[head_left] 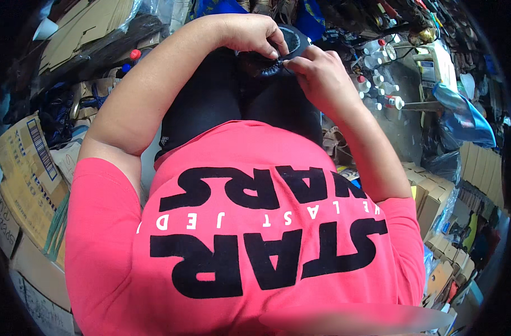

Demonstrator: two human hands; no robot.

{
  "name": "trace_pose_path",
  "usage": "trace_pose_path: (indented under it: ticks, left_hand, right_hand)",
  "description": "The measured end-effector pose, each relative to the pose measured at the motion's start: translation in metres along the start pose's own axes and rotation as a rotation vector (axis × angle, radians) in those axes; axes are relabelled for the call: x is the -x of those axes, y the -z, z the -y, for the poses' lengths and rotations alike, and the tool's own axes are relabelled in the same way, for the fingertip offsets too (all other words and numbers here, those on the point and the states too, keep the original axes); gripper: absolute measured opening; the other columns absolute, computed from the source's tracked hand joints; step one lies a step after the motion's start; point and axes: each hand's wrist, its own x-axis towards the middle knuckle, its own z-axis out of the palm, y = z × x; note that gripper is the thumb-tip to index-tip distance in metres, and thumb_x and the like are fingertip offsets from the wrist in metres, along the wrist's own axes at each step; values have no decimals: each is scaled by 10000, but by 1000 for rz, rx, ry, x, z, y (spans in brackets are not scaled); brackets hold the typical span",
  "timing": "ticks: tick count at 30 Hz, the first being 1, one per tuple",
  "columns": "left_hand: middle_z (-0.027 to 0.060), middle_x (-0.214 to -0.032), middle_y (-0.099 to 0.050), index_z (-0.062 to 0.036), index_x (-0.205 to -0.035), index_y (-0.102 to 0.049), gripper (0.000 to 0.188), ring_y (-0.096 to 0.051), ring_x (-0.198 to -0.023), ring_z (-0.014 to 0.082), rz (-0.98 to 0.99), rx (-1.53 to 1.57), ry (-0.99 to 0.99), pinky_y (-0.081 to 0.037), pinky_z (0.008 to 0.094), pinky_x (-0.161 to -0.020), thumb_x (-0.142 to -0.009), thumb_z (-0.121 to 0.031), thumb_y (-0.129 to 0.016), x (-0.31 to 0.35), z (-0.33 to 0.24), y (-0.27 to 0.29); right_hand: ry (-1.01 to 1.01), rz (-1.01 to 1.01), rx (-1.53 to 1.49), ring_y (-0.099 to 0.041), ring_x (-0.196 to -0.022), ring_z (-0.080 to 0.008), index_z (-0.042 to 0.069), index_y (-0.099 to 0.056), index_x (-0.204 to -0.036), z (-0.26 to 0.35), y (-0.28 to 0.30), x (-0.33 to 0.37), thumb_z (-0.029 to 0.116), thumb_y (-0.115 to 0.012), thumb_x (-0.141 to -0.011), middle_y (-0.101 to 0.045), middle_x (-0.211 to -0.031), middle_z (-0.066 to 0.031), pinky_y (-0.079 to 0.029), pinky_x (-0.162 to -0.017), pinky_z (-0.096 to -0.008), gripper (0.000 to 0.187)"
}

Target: Hand-sewing or stitching a leather shoe component using a needle and thread.

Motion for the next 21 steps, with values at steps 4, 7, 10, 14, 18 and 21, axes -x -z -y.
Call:
trace_pose_path:
  ticks: [4,7,10,14,18,21]
  left_hand:
    - [108,-964,-663,-24,-1103,-625,380,-617,-924,182,-60,-142,-115,-466,319,-859,-732,-44,-705,-7,1,1]
    - [120,-1016,-650,-29,-1084,-614,415,-611,-990,224,-152,-90,-84,-457,344,-887,-686,-38,-730,-11,-1,-3]
    - [126,-1088,-608,-51,-1086,-593,462,-575,-1063,277,-398,-319,-186,-456,359,-900,-653,-71,-752,-8,4,-12]
    - [121,-1071,-612,-71,-1164,-547,467,-587,-1023,283,-786,-399,-198,-461,352,-887,-736,-143,-719,24,11,-31]
    - [117,-956,-646,-39,-1108,-585,334,-622,-921,208,-411,-96,59,-471,308,-851,-799,-135,-668,85,7,-28]
    - [82,-886,-651,-6,-999,-632,214,-606,-853,134,-389,54,204,-477,280,-789,-816,-116,-645,123,27,-20]
  right_hand:
    - [82,183,217,-614,-853,-275,108,-687,-896,11,11,-18,104,-548,-806,-603,-870,-108,-439,-738,-392,166]
    - [53,201,184,-597,-926,-307,69,-677,-887,13,6,-25,-11,-546,-728,-604,-897,-150,-453,-785,-406,221]
    - [-20,174,138,-607,-874,-339,46,-668,-877,6,-11,-25,22,-583,-746,-618,-849,-156,-479,-744,-387,158]
    - [-281,141,-404,-613,-785,-225,48,-676,-966,-12,-15,-16,146,-625,-842,-634,-827,-104,-483,-713,-311,167]
    - [-464,140,-990,-535,-846,-116,34,-664,-1023,-41,-23,5,251,-626,-895,-577,-895,-8,-435,-755,-253,255]
    - [-168,115,-607,-517,-903,-147,30,-647,-920,-26,-17,12,230,-699,-828,-514,-943,-33,-437,-744,-275,227]
